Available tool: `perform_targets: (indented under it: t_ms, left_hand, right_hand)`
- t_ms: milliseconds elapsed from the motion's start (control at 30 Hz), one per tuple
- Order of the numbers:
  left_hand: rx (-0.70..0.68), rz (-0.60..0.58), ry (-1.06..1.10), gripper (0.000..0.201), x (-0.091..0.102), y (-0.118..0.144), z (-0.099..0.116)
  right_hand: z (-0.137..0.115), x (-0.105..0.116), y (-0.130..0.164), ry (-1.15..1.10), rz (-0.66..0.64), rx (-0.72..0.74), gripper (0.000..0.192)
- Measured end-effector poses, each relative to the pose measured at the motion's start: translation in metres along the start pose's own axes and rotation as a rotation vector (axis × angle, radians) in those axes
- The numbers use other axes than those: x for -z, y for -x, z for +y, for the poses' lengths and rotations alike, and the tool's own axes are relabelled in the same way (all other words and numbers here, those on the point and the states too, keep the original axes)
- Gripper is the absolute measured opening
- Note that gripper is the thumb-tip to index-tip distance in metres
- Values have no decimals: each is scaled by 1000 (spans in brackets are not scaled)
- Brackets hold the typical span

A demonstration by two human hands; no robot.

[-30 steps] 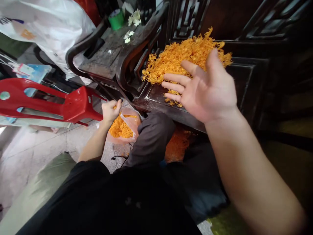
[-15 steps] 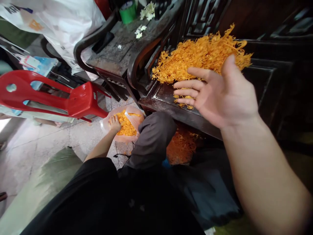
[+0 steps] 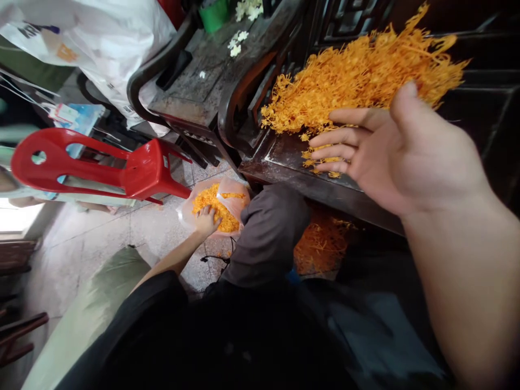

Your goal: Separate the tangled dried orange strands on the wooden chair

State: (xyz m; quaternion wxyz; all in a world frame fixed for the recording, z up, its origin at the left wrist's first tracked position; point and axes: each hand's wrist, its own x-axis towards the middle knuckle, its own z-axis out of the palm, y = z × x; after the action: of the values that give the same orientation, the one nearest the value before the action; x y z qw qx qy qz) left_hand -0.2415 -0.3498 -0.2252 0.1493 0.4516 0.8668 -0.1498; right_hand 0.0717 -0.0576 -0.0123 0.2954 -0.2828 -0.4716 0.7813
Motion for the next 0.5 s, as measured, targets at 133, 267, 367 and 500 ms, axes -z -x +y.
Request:
perform_targets:
  t_ms: [133, 267, 367, 500]
  left_hand:
    - [-3, -46, -84, 53, 2, -1, 1]
    - [-2, -134, -134, 65, 8, -24, 17]
    - [-39, -232, -155, 73, 29, -48, 25]
    - [-112, -352, -182, 74, 82, -63, 30]
  right_hand:
    - [-1, -5, 1, 6, -11, 18, 54]
    - [0, -12, -2, 20, -34, 14, 56]
    - [13, 2, -17, 257, -22, 107, 60]
    - [43, 60, -50, 1108, 113, 164, 50]
